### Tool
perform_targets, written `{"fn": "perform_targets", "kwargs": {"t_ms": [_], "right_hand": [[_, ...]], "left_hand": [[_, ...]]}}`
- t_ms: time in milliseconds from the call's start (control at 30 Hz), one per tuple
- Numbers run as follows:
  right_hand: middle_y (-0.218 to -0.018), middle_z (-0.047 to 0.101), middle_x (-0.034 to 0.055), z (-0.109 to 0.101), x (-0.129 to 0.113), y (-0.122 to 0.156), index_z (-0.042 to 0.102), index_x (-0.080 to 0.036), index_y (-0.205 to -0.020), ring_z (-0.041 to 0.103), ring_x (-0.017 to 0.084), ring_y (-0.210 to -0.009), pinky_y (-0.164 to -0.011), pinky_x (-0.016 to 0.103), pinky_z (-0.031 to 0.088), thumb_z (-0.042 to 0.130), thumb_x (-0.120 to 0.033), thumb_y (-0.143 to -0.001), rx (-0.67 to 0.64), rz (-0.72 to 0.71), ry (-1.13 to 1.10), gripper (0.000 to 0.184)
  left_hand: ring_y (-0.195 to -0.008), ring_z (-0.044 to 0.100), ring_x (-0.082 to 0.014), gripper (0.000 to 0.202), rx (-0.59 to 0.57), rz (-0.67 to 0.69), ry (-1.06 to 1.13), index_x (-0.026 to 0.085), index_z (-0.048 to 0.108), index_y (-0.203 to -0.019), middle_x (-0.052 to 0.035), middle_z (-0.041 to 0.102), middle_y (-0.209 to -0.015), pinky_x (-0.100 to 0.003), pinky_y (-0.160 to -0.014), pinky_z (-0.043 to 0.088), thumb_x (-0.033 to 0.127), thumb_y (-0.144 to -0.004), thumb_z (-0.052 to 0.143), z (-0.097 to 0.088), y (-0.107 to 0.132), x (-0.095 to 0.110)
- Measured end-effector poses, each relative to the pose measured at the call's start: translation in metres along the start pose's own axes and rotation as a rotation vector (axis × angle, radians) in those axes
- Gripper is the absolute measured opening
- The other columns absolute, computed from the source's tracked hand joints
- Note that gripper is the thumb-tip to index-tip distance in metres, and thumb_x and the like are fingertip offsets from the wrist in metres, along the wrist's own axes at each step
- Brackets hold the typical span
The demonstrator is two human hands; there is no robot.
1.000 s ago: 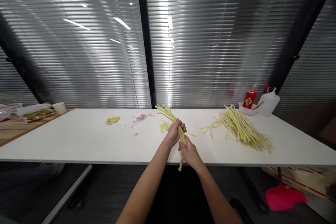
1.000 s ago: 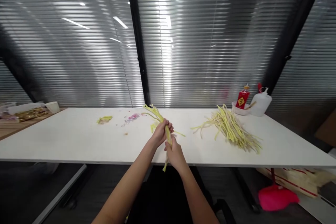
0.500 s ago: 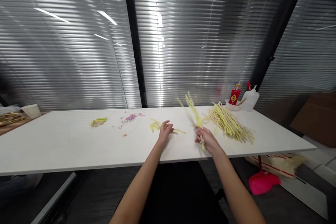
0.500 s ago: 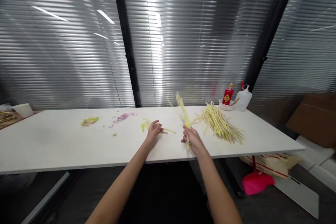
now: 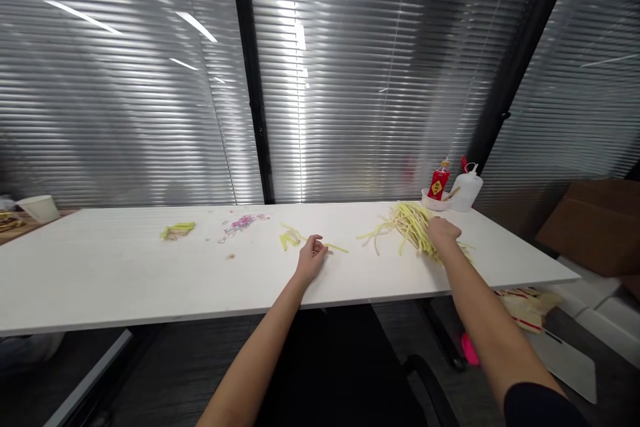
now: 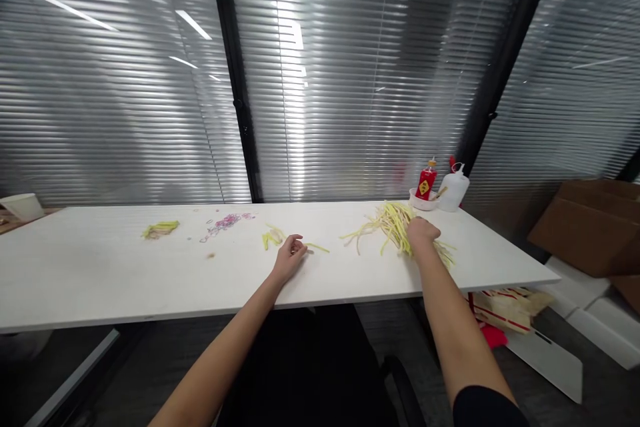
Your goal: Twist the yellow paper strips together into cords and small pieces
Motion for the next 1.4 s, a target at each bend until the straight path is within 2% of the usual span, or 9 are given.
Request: {"fn": "perform_targets", "kwargs": {"t_ms": [67, 200, 333, 467, 567, 633, 800, 1167, 1400], "right_hand": [[-0.113, 0.054, 0.0233, 0.009, 0.004, 0.001, 0.053, -0.006, -0.118, 0.049, 0.032, -0.111, -0.086, 0.045, 0.036, 0.033, -0.010, -0.085, 0.024, -0.015, 0.062, 0.039], [-0.124, 0.045, 0.0247, -0.003, -0.003, 0.017, 0.046, -0.007, -0.127, 0.041, 0.037, -0.115, -0.091, 0.054, 0.027, 0.033, -0.021, -0.089, 0.297, -0.104, 0.102, 0.043], [-0.125, 0.042, 0.0238, -0.022, -0.037, 0.051, 0.042, -0.010, -0.130, 0.038, 0.037, -0.115, -0.091, 0.054, 0.027, 0.039, -0.032, -0.089, 0.403, -0.287, -0.008, 0.047], [-0.118, 0.051, 0.0144, -0.003, -0.095, 0.105, 0.051, -0.017, -0.122, 0.047, 0.024, -0.108, -0.091, 0.037, 0.034, 0.039, -0.030, -0.090, 0.124, -0.750, -0.148, 0.037], [-0.113, 0.056, 0.0084, 0.027, -0.136, 0.155, 0.057, -0.018, -0.115, 0.050, 0.018, -0.104, -0.089, 0.028, 0.035, 0.042, -0.029, -0.090, -0.093, -1.055, -0.285, 0.031], [-0.109, 0.058, 0.0067, 0.046, -0.157, 0.186, 0.059, -0.020, -0.112, 0.050, 0.018, -0.102, -0.087, 0.028, 0.035, 0.047, -0.032, -0.087, -0.131, -1.146, -0.296, 0.029], [-0.105, 0.058, 0.0077, 0.076, -0.176, 0.221, 0.060, -0.020, -0.104, 0.048, 0.021, -0.098, -0.082, 0.032, 0.032, 0.041, -0.030, -0.090, -0.048, -1.062, -0.196, 0.025], [-0.099, 0.059, 0.0068, 0.094, -0.168, 0.211, 0.060, -0.021, -0.095, 0.049, 0.019, -0.093, -0.078, 0.032, 0.028, 0.036, -0.029, -0.092, 0.005, -0.857, -0.271, 0.026], [-0.096, 0.058, 0.0107, 0.097, -0.158, 0.199, 0.060, -0.017, -0.094, 0.051, 0.021, -0.090, -0.079, 0.036, 0.027, 0.035, -0.023, -0.091, 0.060, -0.525, -0.281, 0.027]], "left_hand": [[-0.068, 0.051, -0.0115, 0.031, 0.010, 0.008, -0.009, 0.019, 0.052, -0.101, -0.0003, 0.054, -0.078, -0.025, -0.068, 0.042, 0.031, -0.073, 0.060, -0.001, 0.000, -0.002], [-0.071, 0.052, -0.0129, 0.027, 0.088, 0.017, -0.026, 0.019, 0.053, -0.099, -0.0018, 0.055, -0.080, -0.027, -0.070, 0.043, 0.027, -0.074, 0.057, -0.004, 0.000, 0.000], [-0.078, 0.054, -0.0162, 0.019, 0.323, 0.025, -0.100, 0.018, 0.054, -0.093, -0.0058, 0.056, -0.088, -0.029, -0.071, 0.044, 0.025, -0.077, 0.051, -0.016, 0.000, 0.007], [-0.085, 0.053, -0.0181, 0.017, 0.518, 0.093, -0.264, 0.019, 0.053, -0.093, -0.0077, 0.055, -0.095, -0.032, -0.077, 0.043, 0.019, -0.081, 0.041, -0.029, 0.003, 0.012], [-0.091, 0.052, -0.0192, 0.019, 0.542, 0.052, -0.336, 0.019, 0.052, -0.091, -0.0080, 0.054, -0.095, -0.033, -0.083, 0.041, 0.012, -0.078, 0.039, -0.033, 0.003, 0.008], [-0.093, 0.051, -0.0196, 0.021, 0.534, 0.004, -0.359, 0.018, 0.051, -0.089, -0.0083, 0.054, -0.094, -0.033, -0.084, 0.041, 0.008, -0.075, 0.038, -0.034, 0.002, 0.004], [-0.093, 0.052, -0.0206, 0.028, 0.518, -0.049, -0.400, 0.017, 0.051, -0.088, -0.0089, 0.054, -0.092, -0.035, -0.086, 0.040, 0.002, -0.071, 0.035, -0.033, 0.001, -0.002], [-0.101, 0.048, -0.0201, 0.028, 0.647, -0.062, -0.489, 0.016, 0.052, -0.093, -0.0091, 0.055, -0.100, -0.033, -0.089, 0.038, 0.005, -0.071, 0.040, -0.039, 0.002, -0.001], [-0.113, 0.040, -0.0295, 0.033, 0.381, -0.212, -0.894, 0.023, 0.059, -0.105, -0.0100, 0.044, -0.126, -0.045, -0.090, 0.035, 0.018, -0.076, 0.045, -0.021, 0.001, -0.003]]}}
Point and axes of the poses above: each hand's wrist, its own y-axis away from the middle knuckle, its own z-axis out of the palm, x = y × z, the point moved 3 cm from there along -y, towards the middle knuckle
